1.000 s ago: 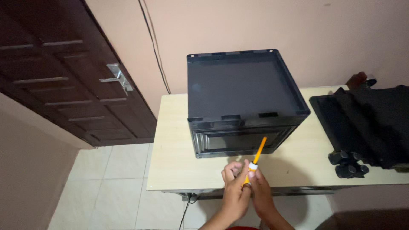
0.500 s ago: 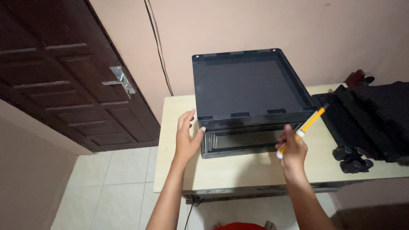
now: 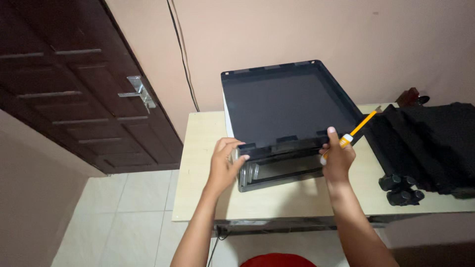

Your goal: The person uses a yellow-handled screwdriver to pry and separate the lid and side panels of a black plastic storage box. They remove a white foam insert and continue to detach components, placing them on the table.

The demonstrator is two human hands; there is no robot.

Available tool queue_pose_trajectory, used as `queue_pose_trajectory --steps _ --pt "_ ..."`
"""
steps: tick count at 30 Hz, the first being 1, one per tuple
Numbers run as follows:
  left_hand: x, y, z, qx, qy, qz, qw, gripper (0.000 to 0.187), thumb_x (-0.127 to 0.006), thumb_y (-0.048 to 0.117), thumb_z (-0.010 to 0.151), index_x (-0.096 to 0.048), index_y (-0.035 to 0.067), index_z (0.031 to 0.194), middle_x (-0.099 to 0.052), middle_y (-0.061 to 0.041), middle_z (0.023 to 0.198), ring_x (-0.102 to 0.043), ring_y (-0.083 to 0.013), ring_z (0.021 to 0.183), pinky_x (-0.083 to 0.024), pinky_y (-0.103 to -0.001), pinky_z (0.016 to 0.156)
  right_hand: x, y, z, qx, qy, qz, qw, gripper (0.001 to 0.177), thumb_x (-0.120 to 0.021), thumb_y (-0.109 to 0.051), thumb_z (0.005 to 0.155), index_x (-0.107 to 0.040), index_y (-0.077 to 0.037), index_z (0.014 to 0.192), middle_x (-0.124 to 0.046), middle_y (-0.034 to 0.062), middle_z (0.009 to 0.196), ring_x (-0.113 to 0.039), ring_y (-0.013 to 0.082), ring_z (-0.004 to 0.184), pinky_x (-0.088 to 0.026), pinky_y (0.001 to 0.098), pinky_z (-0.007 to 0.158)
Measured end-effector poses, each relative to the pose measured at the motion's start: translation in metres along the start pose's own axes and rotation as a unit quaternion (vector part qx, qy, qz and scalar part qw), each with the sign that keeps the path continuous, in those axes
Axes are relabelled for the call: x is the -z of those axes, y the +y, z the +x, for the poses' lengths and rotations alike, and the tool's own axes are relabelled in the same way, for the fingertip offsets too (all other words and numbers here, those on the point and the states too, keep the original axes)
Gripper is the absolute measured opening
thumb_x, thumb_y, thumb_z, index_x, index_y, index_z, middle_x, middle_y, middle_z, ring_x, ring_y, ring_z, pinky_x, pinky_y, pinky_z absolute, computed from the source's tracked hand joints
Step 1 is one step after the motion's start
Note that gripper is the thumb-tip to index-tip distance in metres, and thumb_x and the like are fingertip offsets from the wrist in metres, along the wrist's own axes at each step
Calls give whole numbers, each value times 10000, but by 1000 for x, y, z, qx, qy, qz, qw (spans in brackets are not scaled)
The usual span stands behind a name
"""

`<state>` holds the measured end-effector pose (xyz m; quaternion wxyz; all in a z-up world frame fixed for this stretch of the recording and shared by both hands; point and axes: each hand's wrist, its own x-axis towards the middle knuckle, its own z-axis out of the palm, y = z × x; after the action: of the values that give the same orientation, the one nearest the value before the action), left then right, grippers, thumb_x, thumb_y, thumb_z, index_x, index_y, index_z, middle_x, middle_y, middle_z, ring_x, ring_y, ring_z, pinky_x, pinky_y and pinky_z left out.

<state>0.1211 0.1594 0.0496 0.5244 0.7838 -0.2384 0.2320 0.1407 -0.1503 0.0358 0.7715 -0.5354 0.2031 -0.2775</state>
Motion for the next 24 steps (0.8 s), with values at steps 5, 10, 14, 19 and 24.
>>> queue_pose_trajectory --steps 5,10,14,19,24 --pt "-38 27 -12 -14 13 35 999 328 -830 143 808 -711 39 1095 -640 -99 1110 -587 -272 1098 -445 -392 997 23 -14 25 21 -31 31 999 197 -752 -184 927 -576 -99 912 -577 -18 742 -574 71 606 -509 229 552" --pt "-75 53 -17 -29 29 36 999 320 -849 171 802 -721 53 1071 -656 -80 1064 -596 -255 1038 -434 -390 966 47 -16 72 5 -59 42 997 177 -745 -137 919 -586 -70 880 -545 3 706 -536 90 569 -456 234 522" --pt "-101 70 -22 -32 45 25 998 321 -856 167 788 -727 47 1056 -660 -76 1042 -601 -250 1009 -430 -387 926 65 -9 115 -39 -65 41 996 183 -749 -123 882 -579 -74 838 -541 4 679 -530 110 543 -451 244 501" --pt "-130 82 -26 -33 37 19 999 307 -885 180 777 -735 54 1012 -651 -74 990 -595 -245 977 -414 -383 914 85 0 145 -36 -66 50 996 218 -767 -124 883 -561 -80 828 -549 22 680 -536 130 540 -456 257 508" --pt "-154 92 -27 -62 35 14 997 322 -887 170 777 -731 42 1029 -657 -73 992 -594 -232 980 -383 -366 897 98 0 153 -26 -119 109 987 249 -782 -120 935 -546 -102 858 -556 10 719 -563 115 594 -482 256 558"
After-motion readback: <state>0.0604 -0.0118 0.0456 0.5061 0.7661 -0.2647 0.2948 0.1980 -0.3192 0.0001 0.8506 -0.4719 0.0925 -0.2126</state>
